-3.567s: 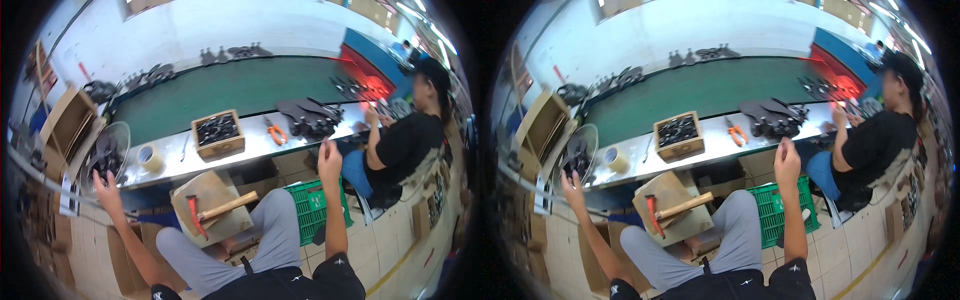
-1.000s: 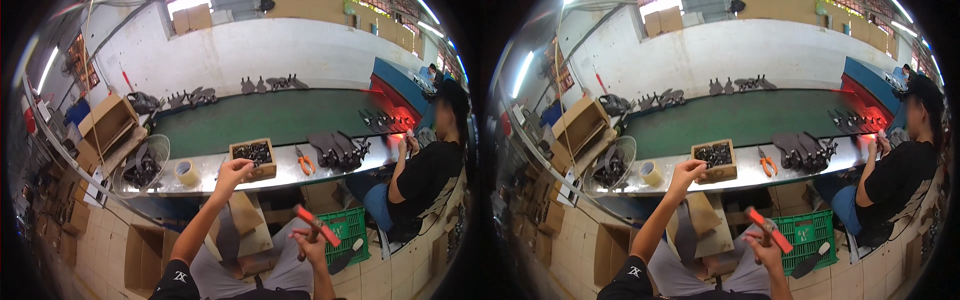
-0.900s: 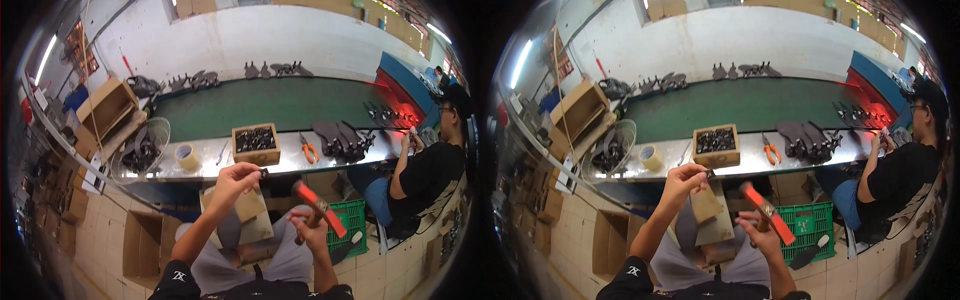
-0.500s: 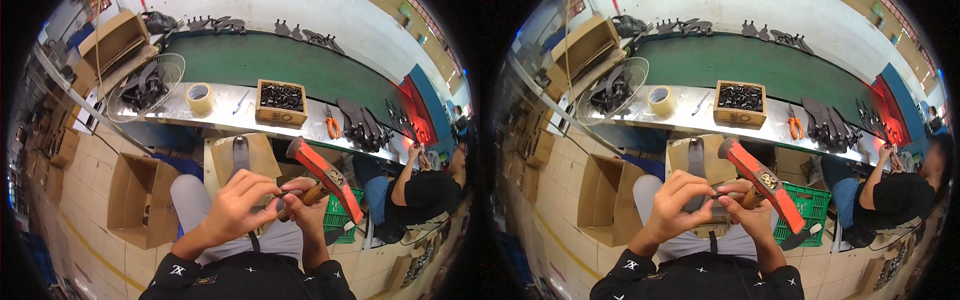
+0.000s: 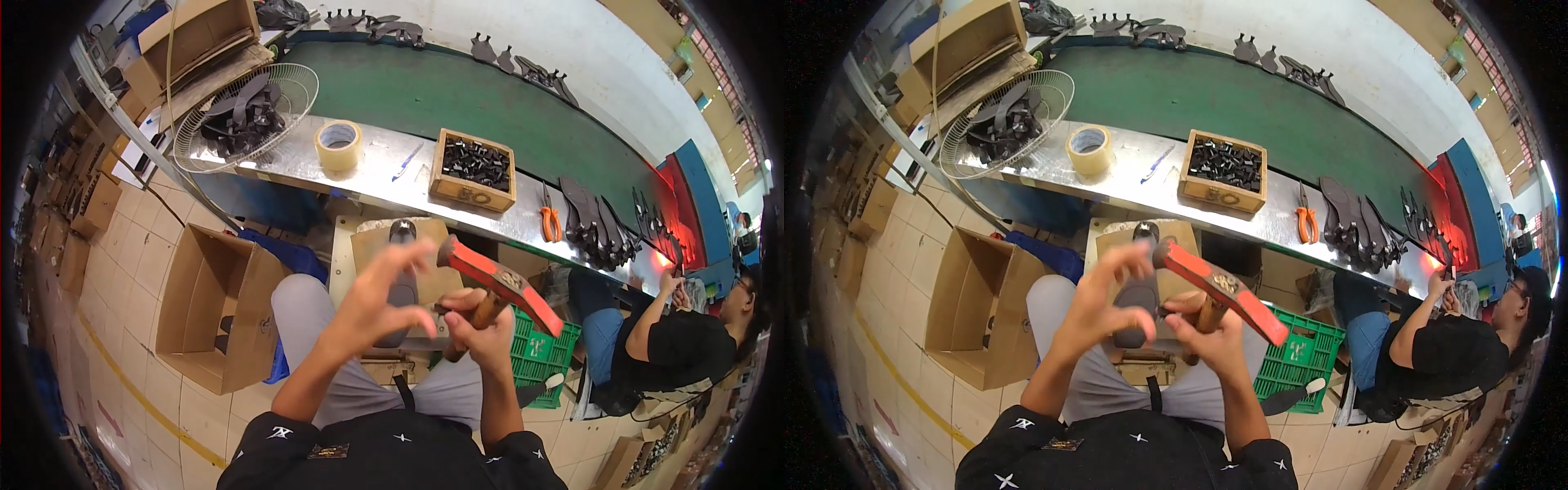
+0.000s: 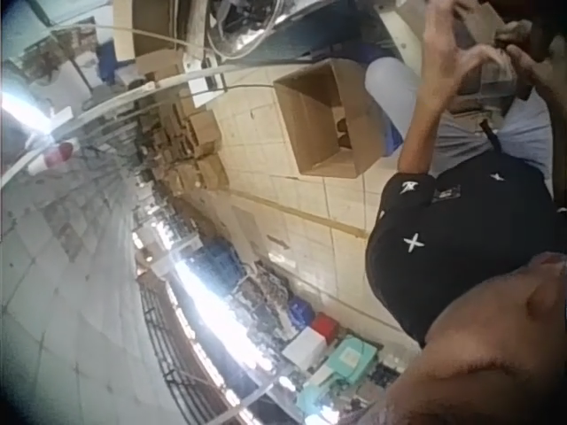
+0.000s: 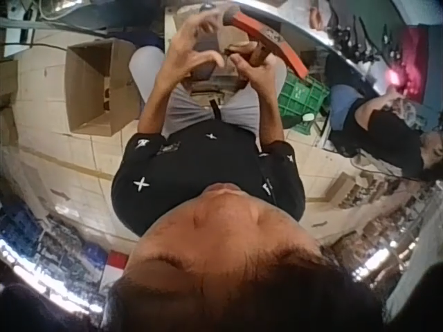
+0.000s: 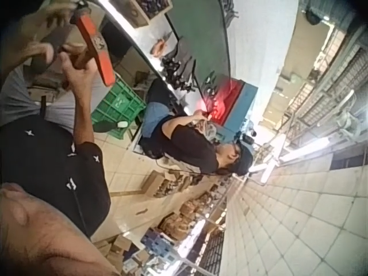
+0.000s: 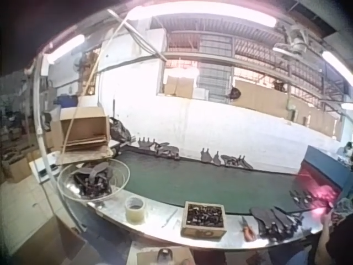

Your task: Hammering and assembling shoe components at a manufacturing workstation.

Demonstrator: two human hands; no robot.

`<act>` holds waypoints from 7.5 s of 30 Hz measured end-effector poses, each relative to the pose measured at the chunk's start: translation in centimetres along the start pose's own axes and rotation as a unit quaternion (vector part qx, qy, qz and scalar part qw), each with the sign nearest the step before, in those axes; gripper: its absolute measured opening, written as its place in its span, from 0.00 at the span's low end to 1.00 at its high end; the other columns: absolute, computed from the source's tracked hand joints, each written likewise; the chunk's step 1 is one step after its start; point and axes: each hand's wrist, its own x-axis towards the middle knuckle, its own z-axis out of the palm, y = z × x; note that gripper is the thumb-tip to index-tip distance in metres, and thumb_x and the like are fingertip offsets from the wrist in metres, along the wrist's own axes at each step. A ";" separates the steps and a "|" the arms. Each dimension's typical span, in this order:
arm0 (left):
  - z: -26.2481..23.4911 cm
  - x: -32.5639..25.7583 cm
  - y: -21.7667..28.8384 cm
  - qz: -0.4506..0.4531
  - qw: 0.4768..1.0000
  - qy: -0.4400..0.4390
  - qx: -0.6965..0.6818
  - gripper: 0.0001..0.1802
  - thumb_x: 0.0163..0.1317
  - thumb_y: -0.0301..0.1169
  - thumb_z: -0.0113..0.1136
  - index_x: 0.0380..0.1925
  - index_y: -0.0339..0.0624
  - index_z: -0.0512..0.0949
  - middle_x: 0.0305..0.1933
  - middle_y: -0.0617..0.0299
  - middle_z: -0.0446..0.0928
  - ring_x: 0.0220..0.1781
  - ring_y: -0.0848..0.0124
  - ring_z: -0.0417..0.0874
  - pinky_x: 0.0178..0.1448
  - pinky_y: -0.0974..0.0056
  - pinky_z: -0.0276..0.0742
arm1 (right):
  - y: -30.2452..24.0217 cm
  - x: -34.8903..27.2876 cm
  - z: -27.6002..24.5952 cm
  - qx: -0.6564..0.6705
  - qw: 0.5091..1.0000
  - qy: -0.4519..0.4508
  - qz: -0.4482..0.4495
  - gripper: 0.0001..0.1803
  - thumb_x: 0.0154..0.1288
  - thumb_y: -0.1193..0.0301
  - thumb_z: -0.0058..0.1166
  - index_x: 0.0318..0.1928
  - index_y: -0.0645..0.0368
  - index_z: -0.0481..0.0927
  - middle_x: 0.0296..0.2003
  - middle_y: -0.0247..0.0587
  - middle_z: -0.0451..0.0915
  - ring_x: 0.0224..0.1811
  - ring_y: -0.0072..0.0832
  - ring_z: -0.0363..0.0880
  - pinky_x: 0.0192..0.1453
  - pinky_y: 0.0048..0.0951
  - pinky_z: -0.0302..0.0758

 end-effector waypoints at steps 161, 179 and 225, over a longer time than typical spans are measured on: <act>-0.2 -3.3 4.4 -0.082 0.951 0.216 -0.204 0.36 0.64 0.20 0.62 0.68 0.39 0.56 0.65 0.49 0.66 0.46 0.62 0.85 0.38 0.64 0.89 | 7.6 0.3 -2.8 -0.655 0.735 -0.082 -0.157 0.50 0.52 0.62 0.71 0.72 0.56 0.55 0.55 0.52 0.74 0.49 0.44 0.79 0.43 0.44 0.77; 7.1 16.3 -13.4 0.050 0.953 0.063 0.291 0.18 0.60 0.34 0.65 0.49 0.40 0.79 0.47 0.49 0.80 0.52 0.49 0.80 0.57 0.51 0.75 | 9.7 -18.6 -9.7 0.091 0.930 0.299 0.192 0.13 0.71 0.67 0.58 0.35 0.67 0.79 0.12 0.28 0.66 0.08 0.16 0.61 0.13 0.23 0.57; 1.3 0.6 4.1 0.168 0.971 0.057 0.161 0.16 0.49 0.25 0.75 0.41 0.38 0.84 0.38 0.59 0.82 0.34 0.63 0.79 0.36 0.64 0.76 | -4.1 -0.5 0.7 0.068 0.997 0.031 -0.001 0.10 0.64 0.78 0.62 0.44 0.67 0.80 0.23 0.32 0.77 0.15 0.15 0.70 0.19 0.18 0.65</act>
